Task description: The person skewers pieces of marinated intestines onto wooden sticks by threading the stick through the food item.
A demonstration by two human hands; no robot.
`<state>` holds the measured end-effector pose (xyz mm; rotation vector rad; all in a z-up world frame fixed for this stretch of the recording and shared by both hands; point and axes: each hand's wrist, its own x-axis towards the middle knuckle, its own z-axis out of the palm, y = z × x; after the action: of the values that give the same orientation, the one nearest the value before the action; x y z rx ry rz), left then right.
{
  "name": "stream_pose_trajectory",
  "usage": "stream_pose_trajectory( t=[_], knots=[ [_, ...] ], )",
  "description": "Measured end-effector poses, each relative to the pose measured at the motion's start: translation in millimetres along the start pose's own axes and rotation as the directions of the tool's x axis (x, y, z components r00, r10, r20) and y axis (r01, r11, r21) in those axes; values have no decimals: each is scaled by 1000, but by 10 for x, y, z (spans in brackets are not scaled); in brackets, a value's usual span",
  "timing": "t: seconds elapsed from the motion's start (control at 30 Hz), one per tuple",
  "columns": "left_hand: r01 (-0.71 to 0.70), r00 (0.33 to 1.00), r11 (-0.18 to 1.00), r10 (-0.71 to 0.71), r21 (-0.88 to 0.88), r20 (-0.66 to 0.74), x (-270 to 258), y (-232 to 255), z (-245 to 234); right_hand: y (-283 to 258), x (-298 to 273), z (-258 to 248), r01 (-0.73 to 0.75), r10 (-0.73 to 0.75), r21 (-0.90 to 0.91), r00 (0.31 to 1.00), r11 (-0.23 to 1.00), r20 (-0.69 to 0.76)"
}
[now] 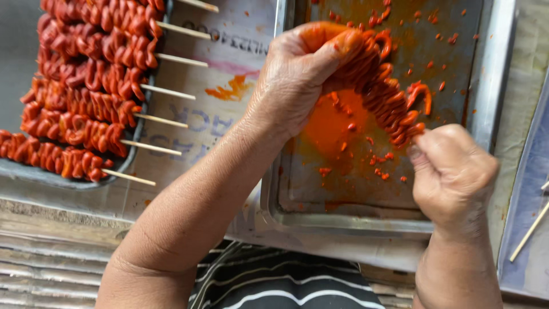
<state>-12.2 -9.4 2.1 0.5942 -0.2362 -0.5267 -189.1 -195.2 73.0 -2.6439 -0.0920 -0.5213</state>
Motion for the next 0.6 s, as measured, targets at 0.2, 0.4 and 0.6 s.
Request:
stream_pose_trajectory(
  t=[0.2, 0.4, 0.6],
  knots=[
    [111, 994, 980, -113, -166, -2, 43, -85, -57, -58, 72, 15, -15, 14, 25, 1000, 1000, 22],
    [299, 941, 924, -327, -240, -86, 52, -129, -76, -48, 50, 1, -62, 59, 114, 998, 992, 34],
    [237, 970, 966, -242, -107, -36, 39, -225, -20, -41, 19, 19, -25, 25, 70, 1000, 997, 12]
  ],
)
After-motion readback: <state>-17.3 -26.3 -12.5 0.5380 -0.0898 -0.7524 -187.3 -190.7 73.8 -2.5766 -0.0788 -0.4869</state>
